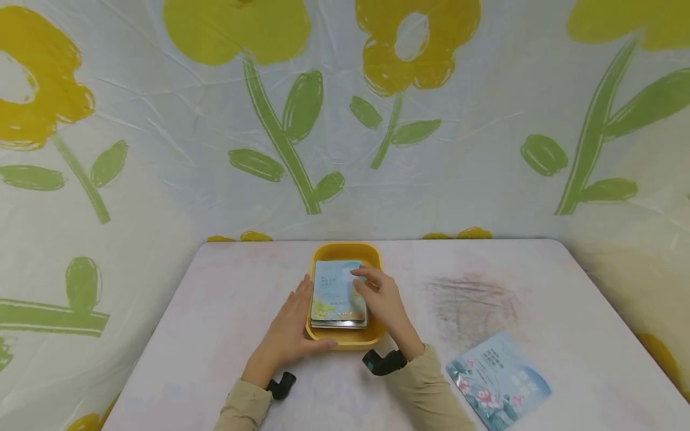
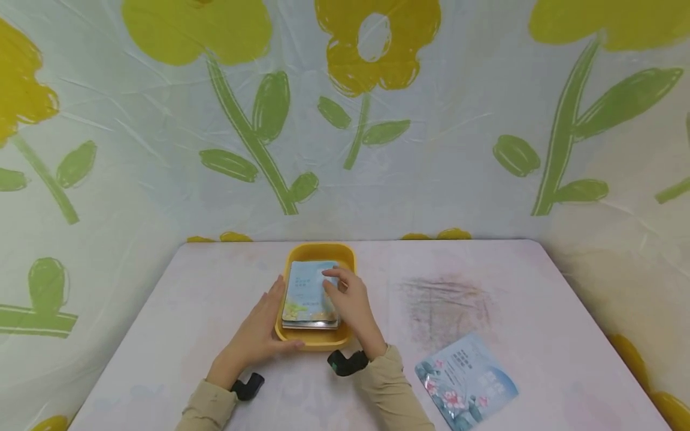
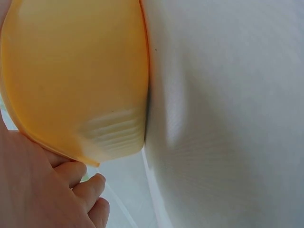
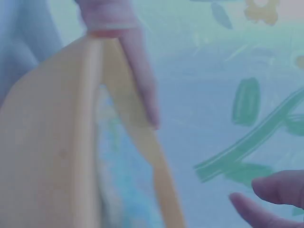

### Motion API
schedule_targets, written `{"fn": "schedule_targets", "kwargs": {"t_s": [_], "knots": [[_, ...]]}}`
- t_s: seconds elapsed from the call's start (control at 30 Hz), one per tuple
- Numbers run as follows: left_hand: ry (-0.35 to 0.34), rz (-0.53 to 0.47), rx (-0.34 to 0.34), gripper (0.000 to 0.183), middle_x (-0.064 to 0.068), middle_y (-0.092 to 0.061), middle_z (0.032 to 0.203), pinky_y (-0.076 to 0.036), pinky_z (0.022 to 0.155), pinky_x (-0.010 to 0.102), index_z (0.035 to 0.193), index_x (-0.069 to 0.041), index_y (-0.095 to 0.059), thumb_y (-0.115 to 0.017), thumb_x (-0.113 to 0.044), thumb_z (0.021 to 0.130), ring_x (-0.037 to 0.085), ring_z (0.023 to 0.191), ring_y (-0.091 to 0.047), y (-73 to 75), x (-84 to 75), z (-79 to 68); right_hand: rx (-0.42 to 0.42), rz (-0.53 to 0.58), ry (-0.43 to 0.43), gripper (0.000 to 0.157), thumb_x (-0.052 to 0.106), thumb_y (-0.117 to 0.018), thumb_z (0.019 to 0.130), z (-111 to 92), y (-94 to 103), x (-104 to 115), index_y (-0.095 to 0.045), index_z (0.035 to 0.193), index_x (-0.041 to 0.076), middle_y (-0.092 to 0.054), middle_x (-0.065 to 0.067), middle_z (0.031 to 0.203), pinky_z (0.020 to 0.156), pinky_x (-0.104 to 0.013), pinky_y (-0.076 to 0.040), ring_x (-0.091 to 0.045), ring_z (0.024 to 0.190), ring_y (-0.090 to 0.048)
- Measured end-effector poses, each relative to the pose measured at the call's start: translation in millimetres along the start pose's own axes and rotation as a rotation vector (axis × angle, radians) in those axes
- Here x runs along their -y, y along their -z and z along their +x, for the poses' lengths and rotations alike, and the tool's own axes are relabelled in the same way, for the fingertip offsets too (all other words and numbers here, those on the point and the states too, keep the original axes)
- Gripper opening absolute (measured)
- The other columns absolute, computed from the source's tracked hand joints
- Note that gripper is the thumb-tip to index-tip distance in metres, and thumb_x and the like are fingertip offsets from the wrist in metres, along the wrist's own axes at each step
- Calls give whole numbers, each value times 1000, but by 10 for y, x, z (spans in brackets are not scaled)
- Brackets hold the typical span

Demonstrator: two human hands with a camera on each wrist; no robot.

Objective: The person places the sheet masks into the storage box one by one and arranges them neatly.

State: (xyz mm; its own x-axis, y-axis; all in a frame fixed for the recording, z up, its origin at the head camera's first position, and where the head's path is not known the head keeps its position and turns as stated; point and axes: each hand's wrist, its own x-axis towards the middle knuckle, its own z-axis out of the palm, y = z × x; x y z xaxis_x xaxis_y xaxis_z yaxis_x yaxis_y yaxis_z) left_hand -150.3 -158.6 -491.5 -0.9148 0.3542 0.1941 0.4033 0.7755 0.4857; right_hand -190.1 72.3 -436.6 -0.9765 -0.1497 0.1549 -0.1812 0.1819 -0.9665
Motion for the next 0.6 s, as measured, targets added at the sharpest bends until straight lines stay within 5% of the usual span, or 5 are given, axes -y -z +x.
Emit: {"fn": "schedule_targets", "kwargs": {"t_s": [0.3, 0.6], "knots": [[16, -3, 11, 129, 6, -3, 167, -12, 124, 42, 160, -7, -3, -70, -75, 72, 15, 152, -2, -13, -3, -1, 148, -56, -27, 32, 15, -61, 99, -76, 402, 217, -63, 126, -2, -61, -16, 133, 112, -50, -40, -34, 129, -52], [19, 10, 20, 130, 6, -3, 167, -10, 124, 40, 160, -7, -3, -64, -81, 72, 16, 152, -3, 0, -13, -8, 229, -180, 116, 27, 10, -62, 98, -174, 933, 260, -64, 123, -2, -64, -18, 124, 105, -51, -46, -36, 119, -59]]}}
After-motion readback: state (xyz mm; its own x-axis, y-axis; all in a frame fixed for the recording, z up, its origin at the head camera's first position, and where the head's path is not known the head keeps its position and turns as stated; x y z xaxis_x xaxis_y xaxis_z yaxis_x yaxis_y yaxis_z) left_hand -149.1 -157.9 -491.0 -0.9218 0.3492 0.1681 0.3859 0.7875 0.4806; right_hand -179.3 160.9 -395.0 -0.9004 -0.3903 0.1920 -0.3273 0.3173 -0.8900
